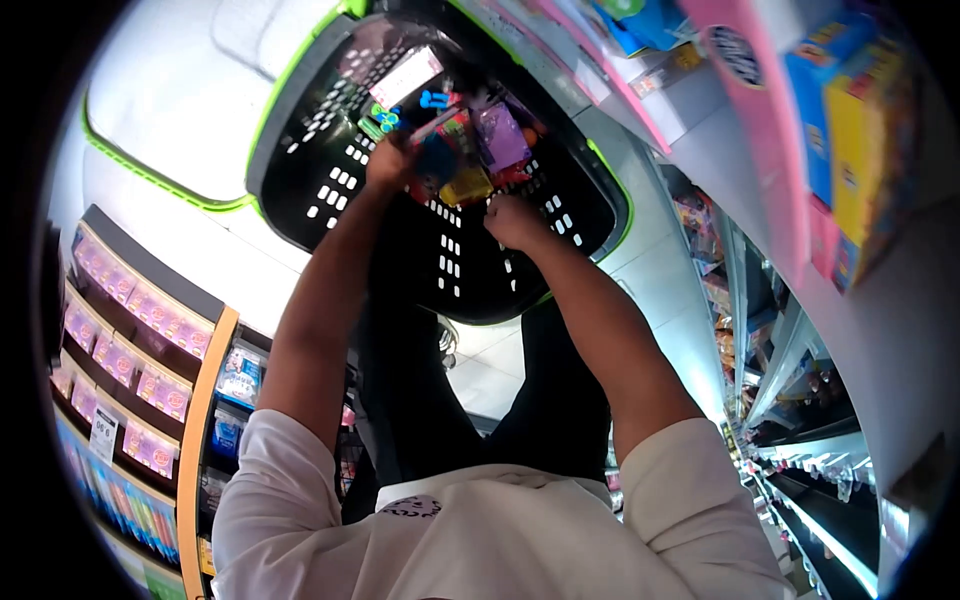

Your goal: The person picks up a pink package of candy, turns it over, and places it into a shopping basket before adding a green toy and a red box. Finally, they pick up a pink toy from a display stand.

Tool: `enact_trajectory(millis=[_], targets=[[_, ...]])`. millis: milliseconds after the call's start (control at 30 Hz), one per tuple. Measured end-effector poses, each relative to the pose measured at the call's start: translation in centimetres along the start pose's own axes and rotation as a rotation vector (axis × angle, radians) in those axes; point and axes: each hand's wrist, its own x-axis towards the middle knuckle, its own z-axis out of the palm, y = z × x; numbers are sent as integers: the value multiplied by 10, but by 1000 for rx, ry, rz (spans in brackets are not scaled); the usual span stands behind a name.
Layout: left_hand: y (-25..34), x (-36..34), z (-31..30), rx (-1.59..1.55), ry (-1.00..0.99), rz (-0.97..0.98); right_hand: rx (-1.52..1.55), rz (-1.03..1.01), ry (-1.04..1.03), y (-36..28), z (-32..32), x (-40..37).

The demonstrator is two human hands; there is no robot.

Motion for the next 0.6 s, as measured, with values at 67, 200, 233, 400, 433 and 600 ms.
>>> enact_trajectory(millis=[67,200,233,400,433,600], targets=[[23,-39,-22,-172,41,-29,-9,-136,44,2,-5,-19],[29,-105,-64,-733,-387,155,677,140,89,-34,-35,-100],[47,-127,-86,-805,-488,147,719,167,87,-43,-48,-124],[119,-218,-155,-867,-758,108,837,1,21,-63,-80,-237],[127,-231,-161,-820,-754,151,845,-106,-124,-67,-84,-255],[171,-274,-193,-691,-823,267,642,-108,43,-90,-93,-349]])
